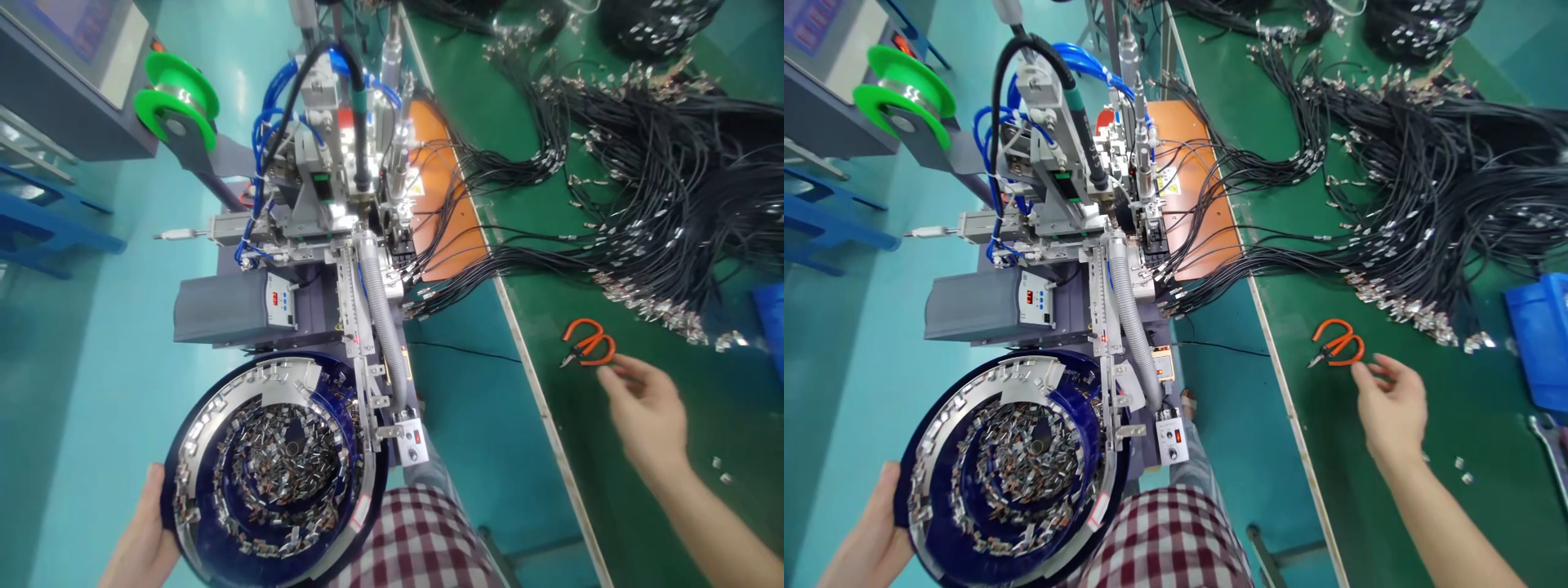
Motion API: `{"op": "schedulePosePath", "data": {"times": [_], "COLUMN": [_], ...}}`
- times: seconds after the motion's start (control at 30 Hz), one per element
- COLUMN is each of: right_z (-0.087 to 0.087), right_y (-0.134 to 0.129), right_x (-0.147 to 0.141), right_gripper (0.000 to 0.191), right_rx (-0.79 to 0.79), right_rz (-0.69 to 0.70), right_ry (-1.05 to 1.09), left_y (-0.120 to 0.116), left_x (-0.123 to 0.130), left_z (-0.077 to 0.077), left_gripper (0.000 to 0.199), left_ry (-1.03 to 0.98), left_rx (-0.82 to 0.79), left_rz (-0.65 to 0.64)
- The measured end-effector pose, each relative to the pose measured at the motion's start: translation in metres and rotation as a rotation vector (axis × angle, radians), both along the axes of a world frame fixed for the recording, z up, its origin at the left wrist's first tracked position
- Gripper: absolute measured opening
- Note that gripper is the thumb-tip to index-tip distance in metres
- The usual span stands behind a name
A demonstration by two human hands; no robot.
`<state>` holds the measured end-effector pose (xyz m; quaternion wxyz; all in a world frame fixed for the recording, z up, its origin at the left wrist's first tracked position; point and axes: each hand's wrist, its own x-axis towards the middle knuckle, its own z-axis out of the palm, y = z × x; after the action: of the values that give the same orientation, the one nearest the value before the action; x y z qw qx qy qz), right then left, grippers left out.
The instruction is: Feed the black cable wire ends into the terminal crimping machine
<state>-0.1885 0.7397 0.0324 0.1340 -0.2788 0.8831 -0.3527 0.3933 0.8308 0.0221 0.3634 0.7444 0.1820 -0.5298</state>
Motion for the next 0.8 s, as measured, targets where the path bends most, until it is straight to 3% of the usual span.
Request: {"op": "schedulePosePath", "data": {"times": [0.1,0.17,0.2,0.27,0.33,0.4,0.5,0.6,0.8], "right_z": [-0.006,-0.002,0.002,0.01,0.01,0.0,-0.025,-0.041,-0.029], "right_y": [-0.019,-0.013,-0.004,0.023,0.054,0.082,0.106,0.112,0.109], "right_x": [-0.029,-0.014,0.004,0.053,0.111,0.165,0.222,0.253,0.271], "right_gripper": [0.054,0.047,0.04,0.031,0.032,0.04,0.053,0.06,0.061], "right_rx": [-0.035,-0.081,-0.103,-0.118,0.093,0.247,0.353,0.341,0.259], "right_rz": [-0.151,-0.141,-0.102,0.15,0.364,0.434,0.217,0.004,-0.222], "right_ry": [-0.006,-0.031,-0.058,-0.242,-0.587,-0.918,-1.336,-1.635,-1.705], "left_y": [0.001,0.0,-0.001,-0.003,-0.006,-0.007,-0.007,-0.005,-0.005], "left_x": [0.0,-0.002,-0.003,-0.007,-0.009,-0.011,-0.011,-0.01,-0.008], "left_z": [-0.001,0.0,0.001,0.003,0.005,0.007,0.007,0.007,0.005], "left_gripper": [0.062,0.054,0.051,0.049,0.048,0.048,0.049,0.05,0.048], "left_ry": [-0.009,-0.037,-0.055,-0.081,-0.082,-0.072,-0.067,-0.052,-0.078], "left_rx": [-0.02,-0.028,-0.033,-0.038,-0.041,-0.035,-0.027,-0.02,-0.054], "left_rz": [-0.003,0.001,0.002,-0.003,0.0,0.01,0.033,0.055,0.059]}}
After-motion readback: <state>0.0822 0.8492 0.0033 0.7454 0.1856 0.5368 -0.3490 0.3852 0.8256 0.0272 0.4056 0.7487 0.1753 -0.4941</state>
